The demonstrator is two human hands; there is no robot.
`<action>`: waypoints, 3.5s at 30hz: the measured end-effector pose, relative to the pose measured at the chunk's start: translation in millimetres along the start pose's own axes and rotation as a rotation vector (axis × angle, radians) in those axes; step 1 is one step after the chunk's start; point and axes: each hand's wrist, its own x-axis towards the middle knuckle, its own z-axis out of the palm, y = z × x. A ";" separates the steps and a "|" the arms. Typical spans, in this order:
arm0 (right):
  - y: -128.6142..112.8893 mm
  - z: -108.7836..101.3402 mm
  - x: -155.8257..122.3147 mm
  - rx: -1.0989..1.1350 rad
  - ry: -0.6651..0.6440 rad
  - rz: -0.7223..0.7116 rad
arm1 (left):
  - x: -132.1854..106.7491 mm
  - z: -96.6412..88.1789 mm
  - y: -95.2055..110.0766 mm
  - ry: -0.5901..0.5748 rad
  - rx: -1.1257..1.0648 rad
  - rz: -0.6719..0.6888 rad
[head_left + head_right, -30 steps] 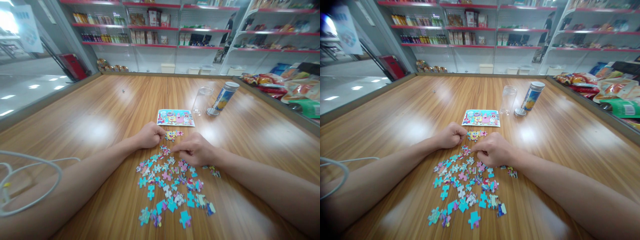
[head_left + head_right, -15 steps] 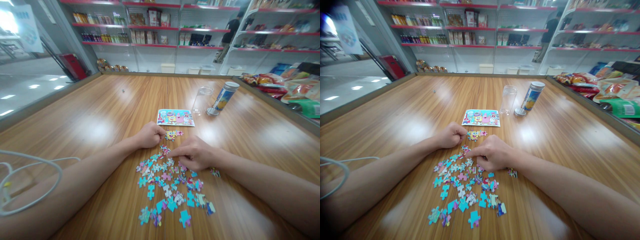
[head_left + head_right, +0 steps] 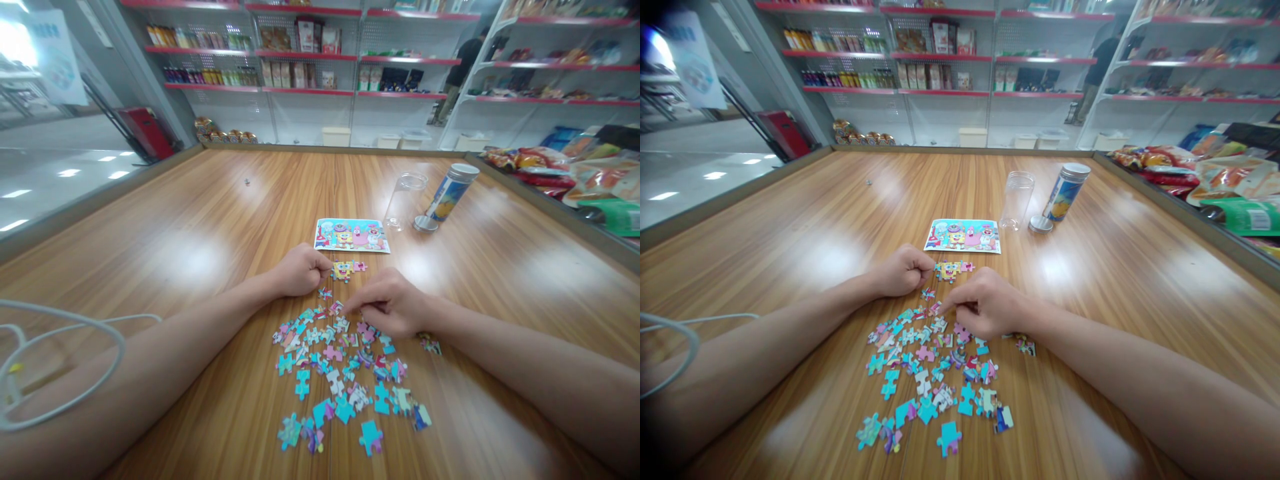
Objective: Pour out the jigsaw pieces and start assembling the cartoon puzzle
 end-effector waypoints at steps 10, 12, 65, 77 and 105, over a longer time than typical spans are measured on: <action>-1.8 -19.0 3.0 0.010 -0.343 0.087 | 0.4 0.0 0.8 0.003 -0.015 -0.002; -3.2 -18.8 4.5 -0.002 -0.343 0.085 | 0.2 0.1 -0.1 -0.001 -0.015 -0.003; 23.1 -57.1 10.1 0.332 -0.709 0.683 | 0.1 -1.3 2.3 -0.009 -0.007 -0.013; 29.2 -59.8 7.0 0.432 -0.745 0.611 | -0.2 0.2 -1.6 0.009 0.003 0.015; 23.0 -48.9 6.0 0.330 -0.577 0.552 | 0.0 -0.3 -0.6 0.014 0.009 0.027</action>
